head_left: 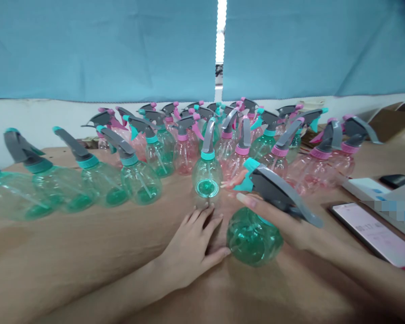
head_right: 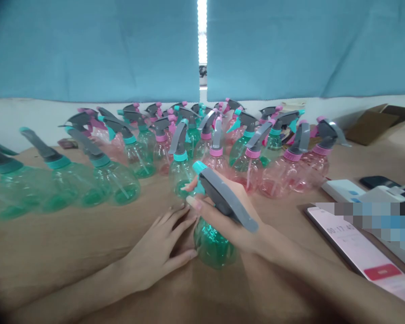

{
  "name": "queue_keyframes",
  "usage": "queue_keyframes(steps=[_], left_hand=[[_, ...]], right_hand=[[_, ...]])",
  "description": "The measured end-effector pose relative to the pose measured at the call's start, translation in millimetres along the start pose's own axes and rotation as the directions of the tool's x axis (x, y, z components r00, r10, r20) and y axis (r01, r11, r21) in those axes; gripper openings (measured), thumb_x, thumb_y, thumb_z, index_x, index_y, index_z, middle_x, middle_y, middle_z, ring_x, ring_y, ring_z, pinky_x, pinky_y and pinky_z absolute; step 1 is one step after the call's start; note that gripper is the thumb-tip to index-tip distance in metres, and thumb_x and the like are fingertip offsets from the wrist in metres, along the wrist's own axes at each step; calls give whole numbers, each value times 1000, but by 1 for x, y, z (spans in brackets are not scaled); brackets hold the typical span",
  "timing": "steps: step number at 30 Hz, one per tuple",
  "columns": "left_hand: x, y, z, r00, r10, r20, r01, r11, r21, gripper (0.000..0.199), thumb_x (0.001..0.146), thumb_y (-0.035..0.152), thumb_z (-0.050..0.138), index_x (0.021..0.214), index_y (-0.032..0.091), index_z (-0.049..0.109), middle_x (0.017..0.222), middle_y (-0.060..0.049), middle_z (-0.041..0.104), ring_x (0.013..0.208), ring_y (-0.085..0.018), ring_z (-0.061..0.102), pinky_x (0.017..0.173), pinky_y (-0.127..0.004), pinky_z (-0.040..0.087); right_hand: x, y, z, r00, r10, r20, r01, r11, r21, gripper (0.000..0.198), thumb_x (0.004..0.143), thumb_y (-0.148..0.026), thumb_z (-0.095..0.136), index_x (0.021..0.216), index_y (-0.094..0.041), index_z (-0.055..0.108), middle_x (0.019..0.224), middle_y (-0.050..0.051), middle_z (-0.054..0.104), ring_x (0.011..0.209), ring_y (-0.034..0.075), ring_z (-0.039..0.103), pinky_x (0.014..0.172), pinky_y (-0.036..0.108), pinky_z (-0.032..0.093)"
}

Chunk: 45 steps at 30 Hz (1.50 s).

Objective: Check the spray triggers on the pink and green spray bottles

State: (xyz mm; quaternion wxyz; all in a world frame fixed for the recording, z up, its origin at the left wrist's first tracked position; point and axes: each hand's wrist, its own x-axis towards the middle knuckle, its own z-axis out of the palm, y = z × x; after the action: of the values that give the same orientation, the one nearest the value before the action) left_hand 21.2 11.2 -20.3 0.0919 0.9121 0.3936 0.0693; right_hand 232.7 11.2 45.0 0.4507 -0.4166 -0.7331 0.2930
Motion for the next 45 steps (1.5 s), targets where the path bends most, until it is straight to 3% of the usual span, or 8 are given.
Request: queue_keyframes(steps=[7,18,23,29,45], left_hand=[[-1,0,2,999,23,-24,-23,1000,6,65,92,56,49,142,15,41,149,-19,39,137,-34,36,109,-54,33],[0,-1,2,1000,13,-17,-13,1000,-9,66,92,56,50,142,14,41,148,-19,40,136,-34,36,109,-53,34],[-1,0,1,1000,5,-14,-5,1000,-18,66,92,56,50,142,15,41,148,-19,40,135,-34,37,108,-53,34],[-2,-1,2,1000,6,-14,-7,1000,-13,67,92,58,48,143,14,41,149,-19,39,136,-34,35,109,-54,33],[-2,0,1,999,15,-35,-16,1000,-21,66,91,56,51,141,13,42,147,-20,41,135,-35,38,108,-54,35]], right_hand=[[-3,4,3,992,119,32,-121,987,105,27,88,-40,61,113,-29,61,69,-3,62,62,16,62,57,28,52],[0,3,3,996,66,63,-81,961,263,29,83,-29,66,112,-28,61,94,0,72,78,19,71,72,32,59],[2,4,1,990,63,125,-98,949,298,28,85,-29,65,113,-27,61,80,-2,70,72,19,70,68,31,58],[2,5,1,995,55,87,-72,976,204,6,86,-32,64,88,-26,67,75,-3,69,59,14,64,55,26,54],[1,2,0,993,95,64,-103,986,135,9,84,-35,65,85,-26,66,66,-3,64,54,14,60,51,26,52]])
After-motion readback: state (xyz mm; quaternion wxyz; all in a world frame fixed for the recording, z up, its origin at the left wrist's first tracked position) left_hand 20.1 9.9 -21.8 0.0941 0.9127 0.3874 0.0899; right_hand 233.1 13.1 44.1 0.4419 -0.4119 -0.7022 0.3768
